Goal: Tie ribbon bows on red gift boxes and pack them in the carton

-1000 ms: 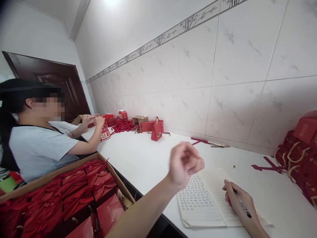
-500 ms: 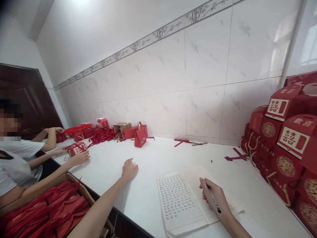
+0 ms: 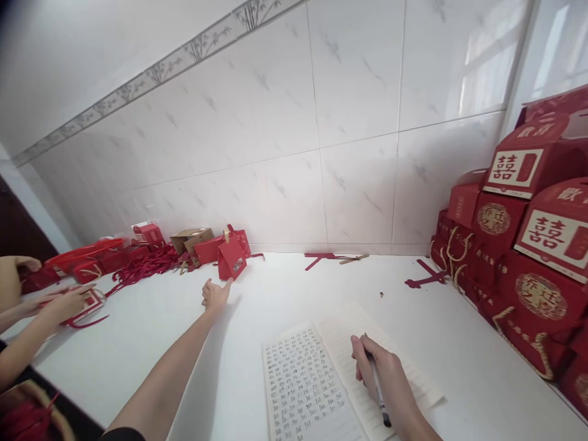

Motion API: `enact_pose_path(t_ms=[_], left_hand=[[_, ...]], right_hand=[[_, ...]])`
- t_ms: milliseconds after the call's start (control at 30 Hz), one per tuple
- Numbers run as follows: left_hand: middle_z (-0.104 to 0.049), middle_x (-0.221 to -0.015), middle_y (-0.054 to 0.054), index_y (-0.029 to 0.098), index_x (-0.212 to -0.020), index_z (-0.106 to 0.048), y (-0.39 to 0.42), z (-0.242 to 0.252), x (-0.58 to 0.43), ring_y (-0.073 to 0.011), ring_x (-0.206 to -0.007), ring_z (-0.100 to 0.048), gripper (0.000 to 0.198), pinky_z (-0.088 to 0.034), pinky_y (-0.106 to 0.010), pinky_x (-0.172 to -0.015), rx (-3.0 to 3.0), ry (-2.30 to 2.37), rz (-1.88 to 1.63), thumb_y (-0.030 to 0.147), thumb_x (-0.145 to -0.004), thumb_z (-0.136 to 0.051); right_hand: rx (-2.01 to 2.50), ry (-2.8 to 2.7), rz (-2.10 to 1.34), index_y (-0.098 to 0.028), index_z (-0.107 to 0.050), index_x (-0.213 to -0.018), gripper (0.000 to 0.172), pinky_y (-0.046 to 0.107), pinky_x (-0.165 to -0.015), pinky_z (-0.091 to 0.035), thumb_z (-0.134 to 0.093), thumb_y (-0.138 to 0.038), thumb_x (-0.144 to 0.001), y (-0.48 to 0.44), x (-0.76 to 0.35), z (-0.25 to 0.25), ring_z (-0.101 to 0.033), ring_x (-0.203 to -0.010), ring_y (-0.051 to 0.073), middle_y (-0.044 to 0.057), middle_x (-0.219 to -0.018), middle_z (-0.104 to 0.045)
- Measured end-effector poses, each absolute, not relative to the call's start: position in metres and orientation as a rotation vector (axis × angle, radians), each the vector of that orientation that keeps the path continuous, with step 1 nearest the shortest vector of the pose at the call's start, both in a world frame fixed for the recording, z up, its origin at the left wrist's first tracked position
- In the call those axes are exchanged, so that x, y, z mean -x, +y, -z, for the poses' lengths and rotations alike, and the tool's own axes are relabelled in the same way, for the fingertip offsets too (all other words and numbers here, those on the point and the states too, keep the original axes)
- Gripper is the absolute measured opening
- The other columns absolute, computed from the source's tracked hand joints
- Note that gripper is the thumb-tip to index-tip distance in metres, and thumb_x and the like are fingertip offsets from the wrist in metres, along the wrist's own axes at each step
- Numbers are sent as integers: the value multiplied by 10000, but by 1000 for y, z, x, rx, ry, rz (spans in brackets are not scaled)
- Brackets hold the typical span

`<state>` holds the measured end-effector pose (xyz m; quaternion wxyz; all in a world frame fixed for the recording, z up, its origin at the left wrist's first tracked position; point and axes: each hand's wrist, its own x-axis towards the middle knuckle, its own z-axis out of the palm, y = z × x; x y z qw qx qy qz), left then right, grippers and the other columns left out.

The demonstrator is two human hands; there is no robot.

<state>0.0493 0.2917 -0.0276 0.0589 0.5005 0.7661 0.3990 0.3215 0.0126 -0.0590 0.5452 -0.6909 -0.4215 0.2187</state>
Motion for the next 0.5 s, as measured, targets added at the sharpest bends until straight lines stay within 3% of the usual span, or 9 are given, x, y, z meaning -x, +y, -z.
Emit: enact_pose_path(t_ms=[200,367,500], left_hand=[[-341,-1413,-210,124,-1333,-234,345,-8,-67,-279,-1359,-275,724,-251,-490,-1070,-1520,2296,-1489,468,-792,-571],[-602,-1131,-193,118,-1103,-476,359,-16,-66,-327,-1109,-549,355,-395,-512,-947,-1549,2171,-1447,260,-794,-576],[-602,-1125,-194,114,-1051,-494,352,-33,-75,-317,-1085,-562,275,-421,-477,-942,-1671,2049,-1507,224,-804,-546]], right_hand=[[1649,-949,-478,-201,-460,-541,445,231,-417,-365,-423,-559,-804,18,-321,72,-414,-390,127,-23,-410,-417],[1630,-998,-559,-201,-436,-557,458,246,-450,-377,-402,-554,-847,17,-325,73,-429,-416,134,-21,-433,-425],[1637,-1116,-563,-204,-412,-583,438,253,-490,-372,-370,-521,-882,20,-329,74,-450,-450,137,-22,-463,-451]])
